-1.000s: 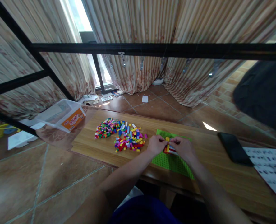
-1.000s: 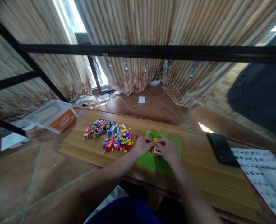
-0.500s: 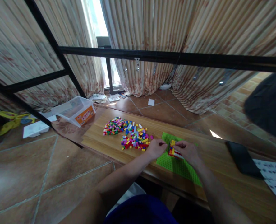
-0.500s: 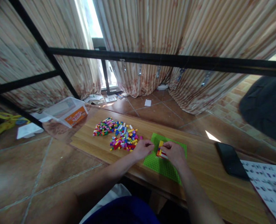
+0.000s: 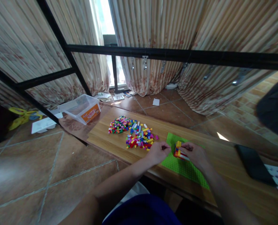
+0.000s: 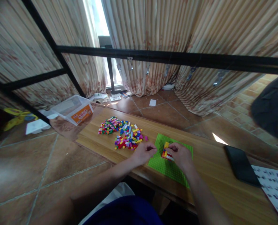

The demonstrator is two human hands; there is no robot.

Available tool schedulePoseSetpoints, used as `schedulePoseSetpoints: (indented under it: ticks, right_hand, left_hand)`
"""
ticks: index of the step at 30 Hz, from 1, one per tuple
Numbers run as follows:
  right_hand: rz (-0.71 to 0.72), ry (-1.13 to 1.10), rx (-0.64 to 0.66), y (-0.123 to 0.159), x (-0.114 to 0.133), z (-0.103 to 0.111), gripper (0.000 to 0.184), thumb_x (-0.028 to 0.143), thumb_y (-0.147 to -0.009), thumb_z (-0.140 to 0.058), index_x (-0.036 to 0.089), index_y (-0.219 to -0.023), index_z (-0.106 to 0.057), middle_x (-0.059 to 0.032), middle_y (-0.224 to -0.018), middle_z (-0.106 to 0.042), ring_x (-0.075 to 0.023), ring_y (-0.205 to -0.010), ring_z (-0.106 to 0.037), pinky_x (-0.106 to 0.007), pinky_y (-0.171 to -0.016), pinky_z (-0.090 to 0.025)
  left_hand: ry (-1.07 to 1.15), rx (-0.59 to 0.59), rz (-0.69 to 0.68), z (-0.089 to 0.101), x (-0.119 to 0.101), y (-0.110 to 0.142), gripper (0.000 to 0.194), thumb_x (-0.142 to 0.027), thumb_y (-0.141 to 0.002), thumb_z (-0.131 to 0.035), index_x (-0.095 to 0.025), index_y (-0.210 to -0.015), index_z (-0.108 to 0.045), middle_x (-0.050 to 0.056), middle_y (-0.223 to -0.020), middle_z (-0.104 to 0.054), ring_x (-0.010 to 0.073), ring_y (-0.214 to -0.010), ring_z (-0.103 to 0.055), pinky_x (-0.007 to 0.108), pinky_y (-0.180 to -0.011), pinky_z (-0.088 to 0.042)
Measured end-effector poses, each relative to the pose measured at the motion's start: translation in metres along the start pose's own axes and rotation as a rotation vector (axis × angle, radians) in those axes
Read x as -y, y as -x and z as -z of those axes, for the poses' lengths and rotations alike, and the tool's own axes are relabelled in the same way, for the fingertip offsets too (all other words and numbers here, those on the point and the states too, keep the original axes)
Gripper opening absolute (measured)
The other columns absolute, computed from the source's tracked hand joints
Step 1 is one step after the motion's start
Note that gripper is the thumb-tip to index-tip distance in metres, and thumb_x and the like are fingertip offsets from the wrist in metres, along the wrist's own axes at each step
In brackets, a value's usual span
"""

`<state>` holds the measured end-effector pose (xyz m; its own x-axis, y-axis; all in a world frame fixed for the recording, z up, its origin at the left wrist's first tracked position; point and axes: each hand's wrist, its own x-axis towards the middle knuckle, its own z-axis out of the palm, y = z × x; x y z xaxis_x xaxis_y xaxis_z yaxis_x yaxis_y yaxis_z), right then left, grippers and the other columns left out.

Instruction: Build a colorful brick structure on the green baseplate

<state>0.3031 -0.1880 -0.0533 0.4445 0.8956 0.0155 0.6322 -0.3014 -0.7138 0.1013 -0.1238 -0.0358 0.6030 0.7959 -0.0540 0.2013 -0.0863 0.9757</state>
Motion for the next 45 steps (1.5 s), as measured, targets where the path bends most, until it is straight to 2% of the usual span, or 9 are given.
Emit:
schedulePoseSetpoints:
  ticks: [6, 9, 16, 27, 32, 36, 39, 42, 45]
  right_hand:
    - [0.029, 0.01, 0.0, -0.001, -0.002, -0.001, 0.03, 0.052, -0.069, -0.064, 0.022, -0.073, -0.069, -0.0035, -0.072, -0.072, -0.0191, -0.065, -0.066, -0.032, -0.063, -0.049]
    - [0.033, 0.029, -0.006, 0.0, 0.0, 0.0, 0.028, 0.05, -0.069, -0.064, 0.023, -0.074, -0.069, -0.0033, -0.072, -0.072, -0.0191, -0.065, -0.066, -0.032, -0.063, -0.048]
    - [0.027, 0.049, -0.012, -0.002, -0.004, -0.002, 0.025, 0.048, -0.069, -0.064, 0.024, -0.074, -0.068, -0.0037, -0.073, -0.072, -0.0199, -0.067, -0.065, -0.032, -0.063, -0.047]
    - [0.076, 0.075, -0.041, 0.001, 0.001, -0.001, 0.028, 0.05, -0.071, -0.061, 0.024, -0.075, -0.07, -0.004, -0.074, -0.072, -0.0199, -0.067, -0.066, -0.032, -0.064, -0.048]
    - [0.085, 0.045, -0.068, 0.009, 0.008, 0.009, 0.035, 0.052, -0.076, -0.052, 0.023, -0.079, -0.071, -0.0066, -0.084, -0.074, -0.0223, -0.076, -0.068, -0.035, -0.074, -0.051]
    - [0.05, -0.015, -0.191, 0.032, 0.016, 0.017, 0.042, 0.057, -0.082, -0.049, 0.021, -0.089, -0.071, -0.0094, -0.092, -0.074, -0.0247, -0.083, -0.068, -0.037, -0.079, -0.051]
    - [-0.042, -0.022, -0.316, 0.055, 0.016, 0.022, 0.044, 0.059, -0.082, -0.051, 0.021, -0.09, -0.071, -0.011, -0.093, -0.074, -0.0287, -0.086, -0.069, -0.041, -0.079, -0.052]
    - [-0.205, 0.02, -0.38, 0.076, -0.004, 0.029, 0.042, 0.06, -0.082, -0.051, 0.025, -0.095, -0.07, -0.0132, -0.094, -0.074, -0.0341, -0.087, -0.07, -0.046, -0.075, -0.053]
    - [-0.267, 0.208, -0.383, 0.089, -0.051, 0.038, 0.044, 0.062, -0.085, -0.046, 0.029, -0.101, -0.071, -0.0174, -0.092, -0.073, -0.0366, -0.084, -0.07, -0.048, -0.066, -0.052]
  left_hand:
    - [-0.167, 0.005, 0.027, -0.031, -0.004, -0.01, 0.013, -0.022, -0.082, -0.064, -0.016, -0.079, -0.075, 0.0, -0.073, -0.069, 0.0126, -0.066, -0.057, 0.023, -0.064, -0.042]
    - [-0.169, -0.009, 0.063, -0.039, -0.002, -0.016, 0.01, -0.022, -0.08, -0.067, -0.016, -0.079, -0.075, 0.0, -0.074, -0.07, 0.0122, -0.066, -0.058, 0.022, -0.063, -0.043]
    - [-0.231, 0.005, 0.074, -0.04, -0.001, -0.017, 0.009, -0.024, -0.078, -0.071, -0.016, -0.077, -0.075, 0.0, -0.072, -0.069, 0.0122, -0.066, -0.058, 0.023, -0.065, -0.043]
    - [-0.372, 0.028, 0.001, -0.041, -0.009, -0.012, 0.015, -0.024, -0.084, -0.062, -0.017, -0.079, -0.074, 0.001, -0.077, -0.07, 0.0139, -0.07, -0.059, 0.024, -0.067, -0.044]
    - [-0.327, -0.011, -0.066, -0.017, -0.012, 0.009, 0.024, -0.028, -0.089, -0.054, -0.017, -0.079, -0.073, 0.002, -0.072, -0.068, 0.0135, -0.066, -0.056, 0.024, -0.063, -0.041]
    - [-0.235, -0.01, -0.072, 0.023, -0.002, 0.039, 0.022, -0.025, -0.088, -0.053, -0.016, -0.077, -0.069, 0.0, -0.068, -0.064, 0.0123, -0.063, -0.054, 0.022, -0.06, -0.039]
    - [-0.256, -0.029, -0.072, 0.053, 0.013, 0.064, 0.019, -0.023, -0.086, -0.055, -0.017, -0.074, -0.068, 0.0, -0.07, -0.064, 0.0127, -0.066, -0.055, 0.023, -0.063, -0.04]
    - [-0.296, -0.106, -0.023, 0.075, 0.027, 0.084, 0.017, -0.021, -0.085, -0.055, -0.017, -0.074, -0.068, 0.001, -0.07, -0.064, 0.0133, -0.065, -0.056, 0.023, -0.062, -0.04]
    - [-0.338, -0.177, -0.009, 0.089, 0.034, 0.092, 0.015, -0.02, -0.085, -0.056, -0.018, -0.076, -0.068, 0.002, -0.073, -0.066, 0.0139, -0.067, -0.057, 0.023, -0.063, -0.042]
